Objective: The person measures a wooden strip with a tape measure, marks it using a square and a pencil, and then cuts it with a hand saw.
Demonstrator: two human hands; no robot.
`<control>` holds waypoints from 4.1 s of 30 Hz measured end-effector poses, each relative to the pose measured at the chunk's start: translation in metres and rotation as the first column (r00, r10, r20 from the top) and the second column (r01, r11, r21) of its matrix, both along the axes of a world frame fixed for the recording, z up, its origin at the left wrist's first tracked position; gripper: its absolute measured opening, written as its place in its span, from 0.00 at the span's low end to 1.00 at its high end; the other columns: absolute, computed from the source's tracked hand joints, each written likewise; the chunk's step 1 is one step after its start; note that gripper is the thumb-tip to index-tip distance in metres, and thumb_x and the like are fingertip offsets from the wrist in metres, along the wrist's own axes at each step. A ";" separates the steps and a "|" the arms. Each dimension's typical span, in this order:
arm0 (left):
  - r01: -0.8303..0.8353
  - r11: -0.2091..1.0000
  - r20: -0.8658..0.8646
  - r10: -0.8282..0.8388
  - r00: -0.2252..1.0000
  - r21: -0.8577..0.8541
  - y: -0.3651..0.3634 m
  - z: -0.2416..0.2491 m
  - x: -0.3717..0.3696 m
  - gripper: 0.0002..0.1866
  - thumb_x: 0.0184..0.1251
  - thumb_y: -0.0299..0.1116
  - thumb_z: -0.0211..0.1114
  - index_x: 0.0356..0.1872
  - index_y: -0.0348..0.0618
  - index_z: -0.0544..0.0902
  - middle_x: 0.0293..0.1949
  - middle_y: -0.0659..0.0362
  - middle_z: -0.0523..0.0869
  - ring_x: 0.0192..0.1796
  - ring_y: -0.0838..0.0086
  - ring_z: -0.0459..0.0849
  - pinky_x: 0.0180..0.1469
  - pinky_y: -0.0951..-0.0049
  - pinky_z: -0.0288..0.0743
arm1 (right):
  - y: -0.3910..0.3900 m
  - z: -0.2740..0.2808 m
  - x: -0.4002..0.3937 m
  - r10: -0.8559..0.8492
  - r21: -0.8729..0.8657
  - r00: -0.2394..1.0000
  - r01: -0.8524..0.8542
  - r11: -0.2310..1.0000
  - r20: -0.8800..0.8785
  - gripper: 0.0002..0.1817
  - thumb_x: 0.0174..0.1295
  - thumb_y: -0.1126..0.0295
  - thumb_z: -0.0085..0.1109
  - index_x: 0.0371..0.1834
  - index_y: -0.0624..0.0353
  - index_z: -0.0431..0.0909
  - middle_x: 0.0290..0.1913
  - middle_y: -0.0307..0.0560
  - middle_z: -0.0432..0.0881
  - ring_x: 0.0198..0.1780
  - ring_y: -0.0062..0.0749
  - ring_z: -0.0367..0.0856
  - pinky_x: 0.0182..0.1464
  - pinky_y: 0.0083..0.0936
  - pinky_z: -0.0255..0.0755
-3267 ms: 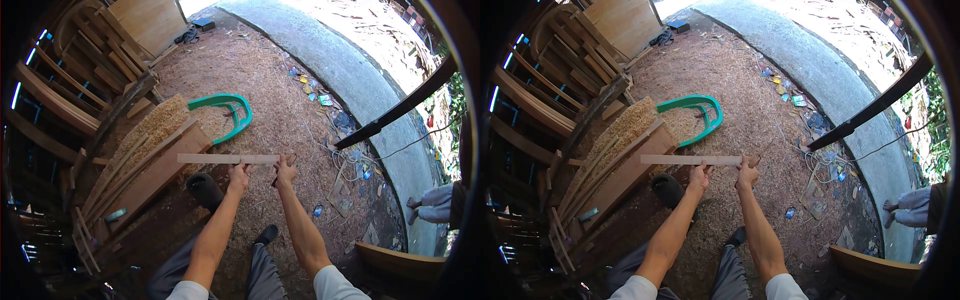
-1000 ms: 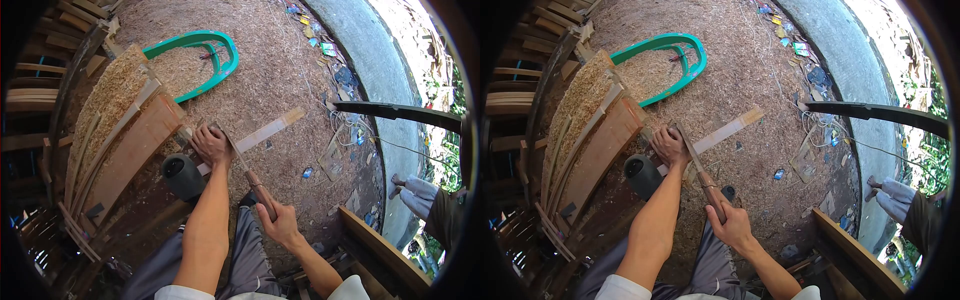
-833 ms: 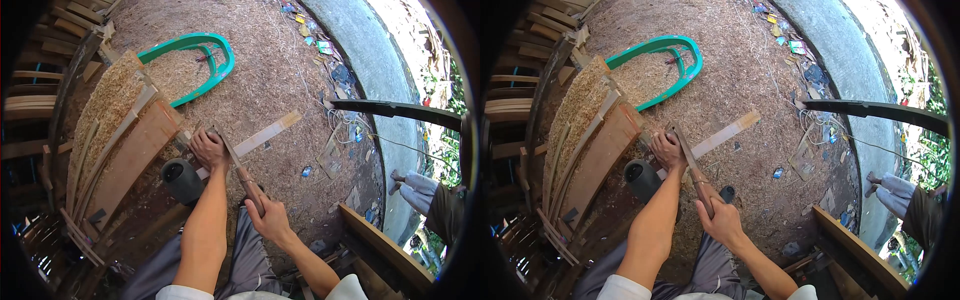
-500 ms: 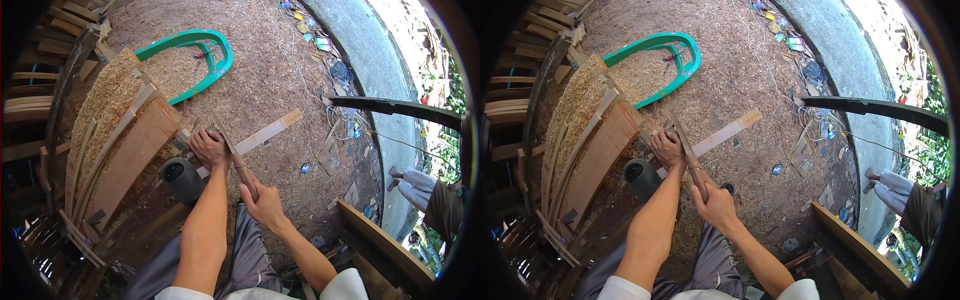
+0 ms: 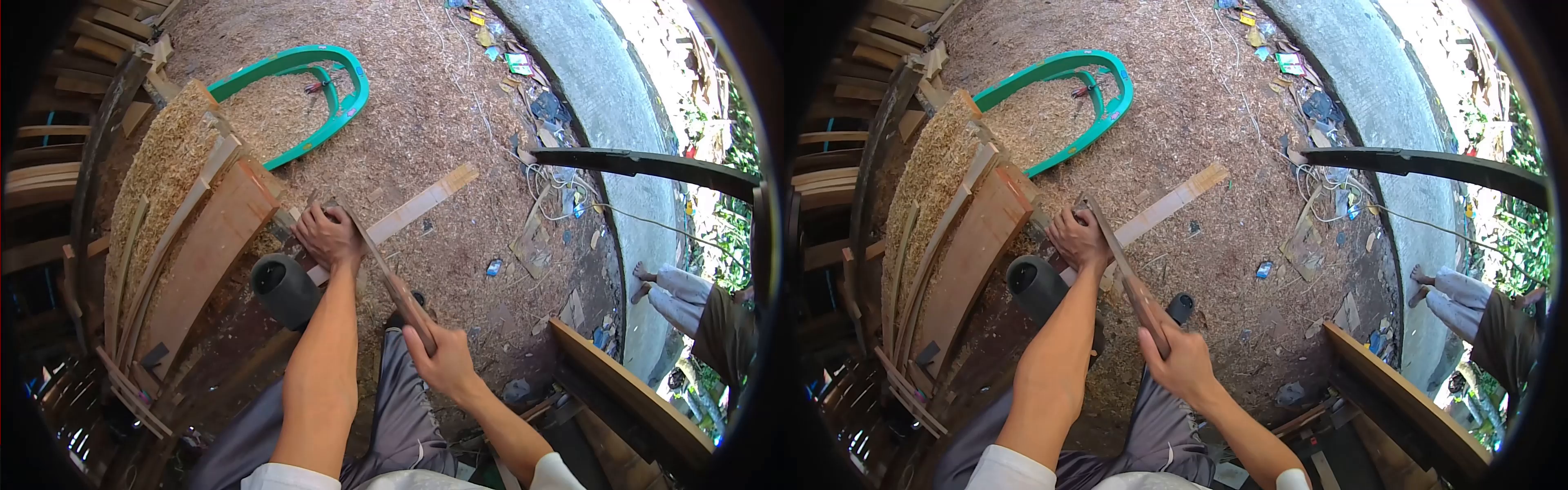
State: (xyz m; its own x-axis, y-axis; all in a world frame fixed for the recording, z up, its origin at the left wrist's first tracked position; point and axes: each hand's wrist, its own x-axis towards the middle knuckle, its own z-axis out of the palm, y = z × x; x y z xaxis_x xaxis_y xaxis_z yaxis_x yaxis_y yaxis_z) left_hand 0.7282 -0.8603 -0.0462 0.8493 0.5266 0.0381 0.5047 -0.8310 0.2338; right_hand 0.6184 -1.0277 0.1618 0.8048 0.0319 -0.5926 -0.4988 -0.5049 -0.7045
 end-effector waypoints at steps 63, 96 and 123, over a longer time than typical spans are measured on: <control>0.036 0.999 0.065 -0.038 0.997 0.030 -0.001 0.006 0.005 0.10 0.68 0.35 0.53 0.38 0.42 0.81 0.41 0.54 0.85 0.49 0.57 0.80 0.63 0.53 0.65 | -0.013 0.039 -0.022 -0.074 0.031 0.996 0.075 0.997 -0.056 0.16 0.64 0.63 0.58 0.47 0.63 0.84 0.26 0.61 0.82 0.25 0.54 0.83 0.29 0.36 0.77; 0.028 1.000 -0.001 -0.028 1.000 0.001 0.000 0.002 0.003 0.12 0.70 0.37 0.53 0.42 0.44 0.83 0.42 0.54 0.85 0.49 0.58 0.80 0.65 0.53 0.63 | 0.021 -0.004 0.027 -0.011 -0.045 1.000 0.011 0.999 0.007 0.15 0.64 0.61 0.58 0.33 0.63 0.84 0.21 0.61 0.79 0.24 0.59 0.82 0.29 0.43 0.75; 0.019 1.000 -0.009 -0.019 1.000 0.023 -0.002 0.007 0.009 0.11 0.69 0.35 0.52 0.40 0.42 0.82 0.40 0.54 0.83 0.47 0.58 0.79 0.62 0.53 0.65 | -0.004 0.040 -0.002 -0.067 0.005 0.995 0.068 0.998 -0.075 0.16 0.64 0.61 0.57 0.42 0.62 0.85 0.30 0.64 0.83 0.29 0.60 0.83 0.33 0.42 0.78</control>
State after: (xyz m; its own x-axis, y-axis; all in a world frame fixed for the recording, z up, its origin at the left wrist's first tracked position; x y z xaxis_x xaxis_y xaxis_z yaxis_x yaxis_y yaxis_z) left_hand 0.7373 -0.8620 -0.0393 0.8595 0.5094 0.0431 0.4907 -0.8457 0.2099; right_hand 0.6163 -1.0314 0.2019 0.7589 -0.0166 -0.6510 -0.5829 -0.4630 -0.6677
